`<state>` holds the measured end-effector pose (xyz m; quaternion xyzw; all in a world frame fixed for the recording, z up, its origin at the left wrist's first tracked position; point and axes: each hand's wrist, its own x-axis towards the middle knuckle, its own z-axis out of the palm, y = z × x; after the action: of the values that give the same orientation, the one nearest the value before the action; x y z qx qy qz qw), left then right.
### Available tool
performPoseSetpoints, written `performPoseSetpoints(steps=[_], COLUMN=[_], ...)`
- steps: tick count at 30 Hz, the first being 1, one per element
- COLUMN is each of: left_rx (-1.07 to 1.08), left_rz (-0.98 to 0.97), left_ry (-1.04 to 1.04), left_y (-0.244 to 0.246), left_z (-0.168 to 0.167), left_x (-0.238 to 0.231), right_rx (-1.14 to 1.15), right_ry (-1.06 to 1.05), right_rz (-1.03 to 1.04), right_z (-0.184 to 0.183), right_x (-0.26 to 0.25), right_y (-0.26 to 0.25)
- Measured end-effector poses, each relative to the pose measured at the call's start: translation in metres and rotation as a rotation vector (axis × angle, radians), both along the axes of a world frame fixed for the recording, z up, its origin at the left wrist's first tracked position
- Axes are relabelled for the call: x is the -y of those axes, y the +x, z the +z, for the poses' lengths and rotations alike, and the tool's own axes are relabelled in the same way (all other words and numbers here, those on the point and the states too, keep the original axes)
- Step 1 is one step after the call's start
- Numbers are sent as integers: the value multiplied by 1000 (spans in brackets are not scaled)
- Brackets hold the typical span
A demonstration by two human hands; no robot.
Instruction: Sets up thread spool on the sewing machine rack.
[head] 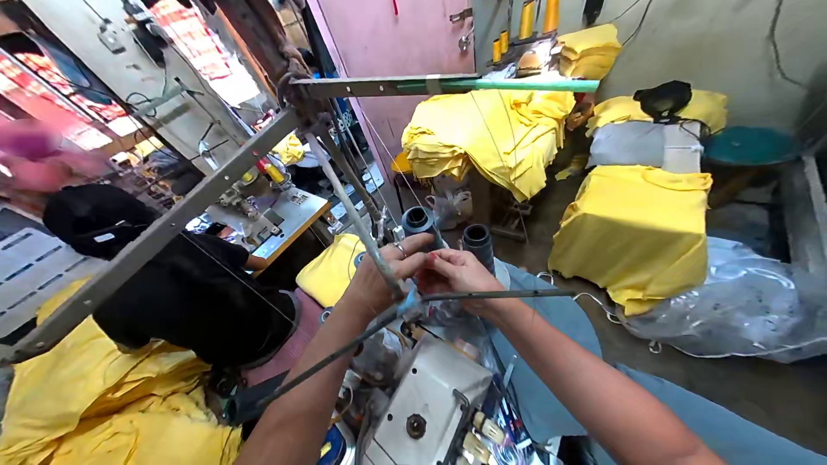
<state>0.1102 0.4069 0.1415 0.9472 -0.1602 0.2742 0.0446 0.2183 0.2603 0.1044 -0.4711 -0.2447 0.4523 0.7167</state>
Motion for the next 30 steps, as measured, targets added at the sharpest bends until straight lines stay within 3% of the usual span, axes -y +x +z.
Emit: performPoseSetpoints(steps=[4, 13, 19, 22, 24, 26, 30], left_rx=[-13, -94, -101, -119, -163, -268, -453], left_rz=[-20, 11, 31, 41, 78, 138, 267], left_ry=[73, 120, 119, 83, 50, -38, -268], left_y=[10, 19, 26, 27, 28, 30, 37], left_z=[2, 9, 23, 29, 33, 39, 56], left_x=[-10, -7, 0, -3, -4, 1, 16], right_rx=[-40, 205, 561, 942, 1308, 1536, 1527], right_ry=[-24, -45, -98, -177, -87, 122, 338], right_rz=[110, -32, -172, -300, -647, -969, -878], right_z=[-2, -6, -2, -10, -26, -36, -29], right_x=[14, 22, 28, 46, 52, 48, 26], right_y=[4, 11, 24, 24, 15, 13, 6])
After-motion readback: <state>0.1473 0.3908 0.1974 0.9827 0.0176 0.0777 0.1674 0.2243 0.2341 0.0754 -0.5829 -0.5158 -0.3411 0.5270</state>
